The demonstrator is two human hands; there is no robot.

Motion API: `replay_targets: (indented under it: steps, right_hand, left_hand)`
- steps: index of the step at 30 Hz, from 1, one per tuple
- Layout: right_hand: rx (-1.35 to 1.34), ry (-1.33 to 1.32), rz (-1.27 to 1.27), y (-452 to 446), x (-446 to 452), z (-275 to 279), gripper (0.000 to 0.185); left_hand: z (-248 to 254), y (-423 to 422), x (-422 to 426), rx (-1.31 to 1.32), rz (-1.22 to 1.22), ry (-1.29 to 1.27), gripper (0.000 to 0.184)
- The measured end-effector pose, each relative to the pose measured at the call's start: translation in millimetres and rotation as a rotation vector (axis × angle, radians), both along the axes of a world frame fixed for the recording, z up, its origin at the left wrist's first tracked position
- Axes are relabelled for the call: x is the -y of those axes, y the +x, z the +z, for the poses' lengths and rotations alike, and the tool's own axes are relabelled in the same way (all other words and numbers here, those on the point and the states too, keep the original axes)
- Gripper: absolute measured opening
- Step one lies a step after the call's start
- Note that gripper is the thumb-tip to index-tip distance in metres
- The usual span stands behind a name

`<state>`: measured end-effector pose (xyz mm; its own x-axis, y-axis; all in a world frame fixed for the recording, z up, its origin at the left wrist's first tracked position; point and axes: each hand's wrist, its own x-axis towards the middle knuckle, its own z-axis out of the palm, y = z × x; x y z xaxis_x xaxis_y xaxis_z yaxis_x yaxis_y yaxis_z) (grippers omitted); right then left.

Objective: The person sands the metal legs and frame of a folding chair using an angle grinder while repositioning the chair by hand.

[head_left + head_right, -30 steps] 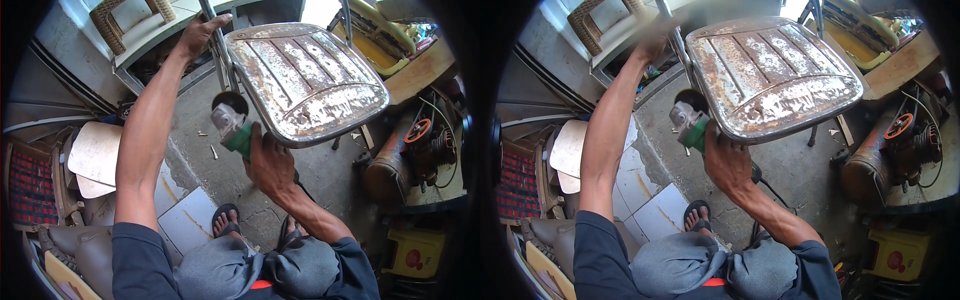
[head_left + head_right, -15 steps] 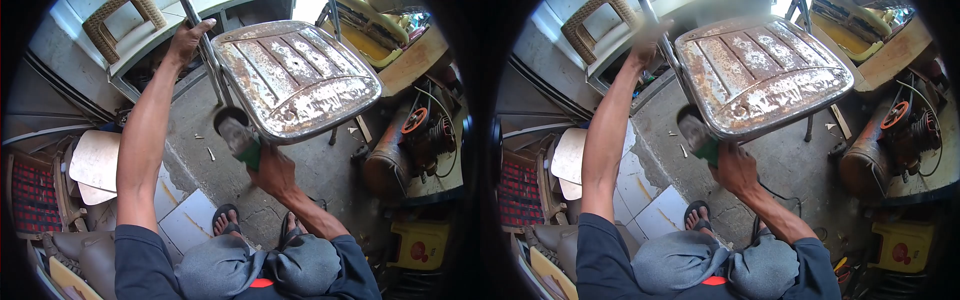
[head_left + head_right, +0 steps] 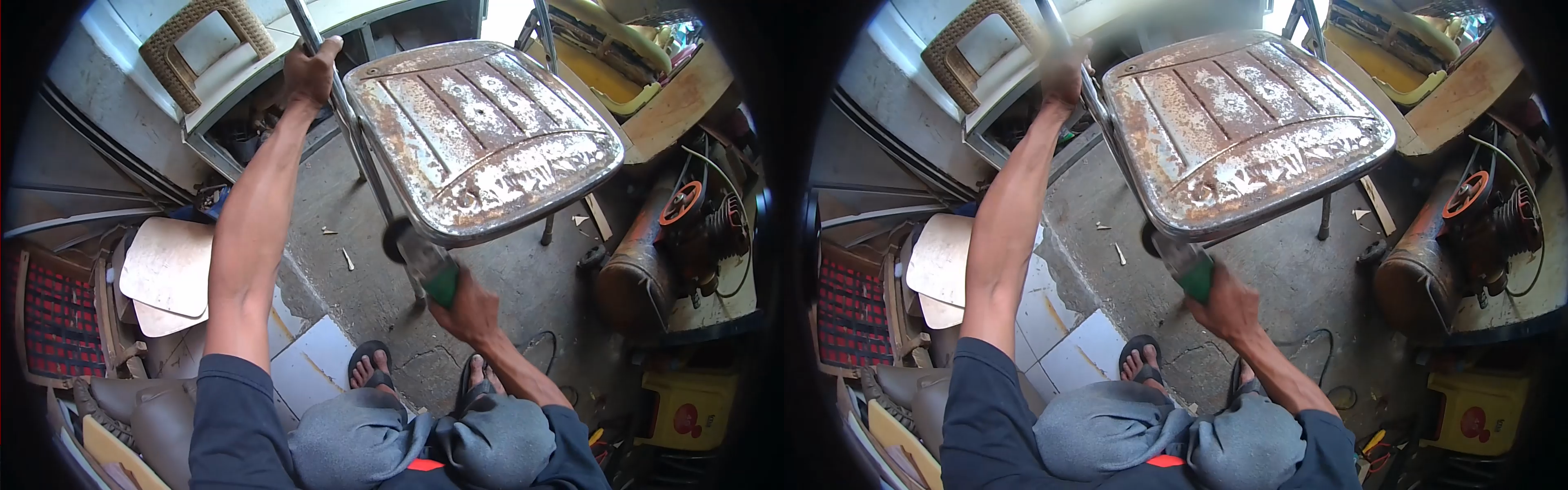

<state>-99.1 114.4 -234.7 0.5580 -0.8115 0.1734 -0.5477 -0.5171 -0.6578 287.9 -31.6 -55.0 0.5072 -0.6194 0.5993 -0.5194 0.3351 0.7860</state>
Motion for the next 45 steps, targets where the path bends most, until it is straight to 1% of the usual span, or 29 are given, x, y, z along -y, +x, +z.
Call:
replay_targets:
  steps: [3,4,6,8,10,12,13,14,15,16,18,21,22,24,25,26,28,30,31,32,34,36,37,39,40,41,42,43,45]
  right_hand:
    - [-0.081,0.063,-0.037,-47,-10,-14,0.070]
    - [-0.047,0.141,-0.117,-60,-12,-3,0.069]
    - [-0.011,0.227,-0.233,-78,-5,8,0.068]
    - [0.035,0.426,-0.424,-94,5,14,0.067]
    - [0.120,0.455,-0.509,-104,10,13,0.066]
    - [0.276,0.557,-0.556,-108,10,1,0.070]
    - [0.286,0.583,-0.565,-106,11,-6,0.074]
    - [0.300,0.597,-0.554,-100,15,-8,0.077]
    - [0.329,0.590,-0.543,-91,19,-6,0.077]
    - [0.392,0.570,-0.521,-82,25,-3,0.076]
    - [0.508,0.562,-0.485,-64,37,9,0.073]
    - [0.611,0.536,-0.373,-48,59,26,0.065]
    - [0.626,0.541,-0.397,-46,62,27,0.065]
    - [0.376,0.627,-0.421,-42,59,25,0.066]
    - [0.355,0.669,-0.444,-47,57,25,0.066]
    - [0.359,0.691,-0.446,-53,56,16,0.066]
    - [0.534,0.847,-0.525,-66,56,-10,0.070]
    - [0.479,0.796,-0.648,-81,56,-36,0.074]
    - [0.486,0.799,-0.642,-87,56,-58,0.074]
    - [0.420,0.721,-0.673,-93,55,-82,0.071]
    - [0.358,0.634,-0.699,-94,61,-75,0.069]
    - [0.370,0.801,-0.678,-94,62,-46,0.074]
    - [0.424,0.861,-0.613,-88,67,-22,0.074]
    - [0.383,0.846,-0.430,-77,77,16,0.074]
    - [0.383,0.848,-0.430,-75,85,33,0.074]
    - [0.316,0.770,-0.330,-73,94,49,0.072]
    - [0.248,0.698,-0.230,-72,98,57,0.070]
    - [0.249,0.699,-0.226,-75,99,56,0.070]
    - [0.242,0.812,-0.281,-89,104,50,0.073]
  left_hand:
    - [-3,0,4,0.179,0.297,0.027,0.037]
    - [5,-11,-4,0.047,0.306,0.170,0.039]
    - [8,-23,0,0.024,0.338,0.157,0.043]
    - [9,-42,12,0.079,0.492,0.066,0.042]
    - [10,-71,29,0.055,0.605,0.043,0.046]
    - [13,-109,38,-0.016,0.571,0.160,0.047]
    - [18,-137,37,-0.057,0.554,0.144,0.046]
    - [10,-142,49,0.008,0.600,0.028,0.046]
    - [10,-149,54,0.019,0.614,0.020,0.046]
    - [9,-155,55,0.034,0.629,0.018,0.046]
    - [16,-151,47,-0.003,0.506,0.208,0.048]
    - [8,-138,55,0.002,0.538,0.128,0.049]
    - [7,-138,56,-0.002,0.544,0.081,0.049]
    - [7,-133,57,0.024,0.541,0.026,0.047]
    - [10,-139,55,0.005,0.495,0.017,0.045]
    - [13,-144,52,-0.017,0.458,0.007,0.044]
    - [11,-134,54,-0.020,0.441,-0.005,0.040]
    - [8,-126,59,-0.074,0.420,-0.047,0.029]
    - [7,-129,59,-0.068,0.411,-0.083,0.025]
    - [5,-127,59,-0.060,0.412,-0.081,0.025]
    - [5,-124,59,-0.003,0.393,-0.103,0.029]
    - [5,-126,60,-0.020,0.367,-0.105,0.027]
    - [5,-128,59,-0.014,0.358,-0.113,0.027]
    - [6,-128,57,-0.009,0.350,-0.101,0.026]
    - [7,-128,56,-0.008,0.350,-0.100,0.026]
    - [7,-128,56,-0.025,0.348,-0.074,0.026]
    - [9,-130,53,-0.038,0.347,-0.042,0.025]
    - [8,-133,52,-0.073,0.345,-0.057,0.019]
    - [10,-139,52,-0.060,0.330,-0.072,0.019]
